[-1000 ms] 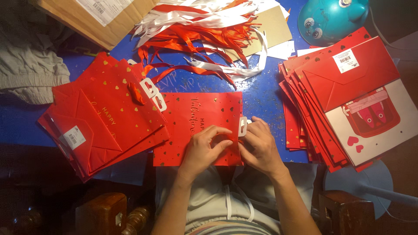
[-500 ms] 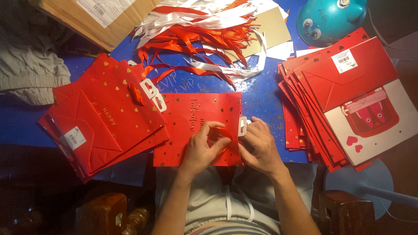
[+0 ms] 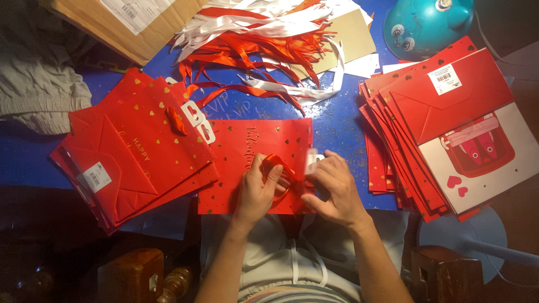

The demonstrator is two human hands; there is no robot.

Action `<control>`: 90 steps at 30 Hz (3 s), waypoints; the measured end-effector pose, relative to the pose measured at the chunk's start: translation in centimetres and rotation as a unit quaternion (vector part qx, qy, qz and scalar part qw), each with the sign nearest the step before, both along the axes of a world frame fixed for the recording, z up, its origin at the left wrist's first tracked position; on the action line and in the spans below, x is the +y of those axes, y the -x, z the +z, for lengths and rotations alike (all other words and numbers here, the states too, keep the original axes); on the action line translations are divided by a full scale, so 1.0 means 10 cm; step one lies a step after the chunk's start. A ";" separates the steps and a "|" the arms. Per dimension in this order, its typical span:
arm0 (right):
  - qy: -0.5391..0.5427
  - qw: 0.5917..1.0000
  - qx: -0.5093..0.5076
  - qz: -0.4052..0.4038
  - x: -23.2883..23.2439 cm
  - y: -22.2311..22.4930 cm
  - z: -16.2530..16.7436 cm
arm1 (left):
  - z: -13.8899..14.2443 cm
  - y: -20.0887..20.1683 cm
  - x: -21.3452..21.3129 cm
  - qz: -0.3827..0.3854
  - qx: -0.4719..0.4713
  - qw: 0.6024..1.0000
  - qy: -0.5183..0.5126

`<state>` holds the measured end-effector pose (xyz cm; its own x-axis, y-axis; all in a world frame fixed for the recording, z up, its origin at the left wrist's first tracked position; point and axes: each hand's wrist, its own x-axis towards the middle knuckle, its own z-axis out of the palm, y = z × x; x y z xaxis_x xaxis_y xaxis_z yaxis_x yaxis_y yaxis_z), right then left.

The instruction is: The person ties red and white ribbons onto red Valentine's Day gift bags. They thread the ribbon through the bag's hanging tab, pull it taut, and tie a knot or bow. The person handles multiple bags one at a time, stacking finished bags to the side.

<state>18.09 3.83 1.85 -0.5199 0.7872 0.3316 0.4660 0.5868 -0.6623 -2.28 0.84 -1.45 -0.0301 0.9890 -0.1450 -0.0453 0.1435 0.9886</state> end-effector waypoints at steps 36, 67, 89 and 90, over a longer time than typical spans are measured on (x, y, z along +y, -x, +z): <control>0.020 0.983 0.049 -0.174 -0.03 0.04 -0.19 | 0.95 0.41 -0.38 0.215 -0.092 0.856 -0.461; 0.393 0.851 0.318 -0.143 0.17 -0.20 -0.29 | 0.10 -0.20 0.29 -0.011 0.039 0.994 -0.103; 0.296 0.916 0.247 -0.108 0.07 -0.26 -0.33 | 0.03 -0.18 0.30 -0.048 0.037 0.997 -0.055; 0.308 0.911 0.253 -0.107 0.07 -0.27 -0.33 | 0.03 -0.17 0.30 -0.052 0.044 0.996 -0.057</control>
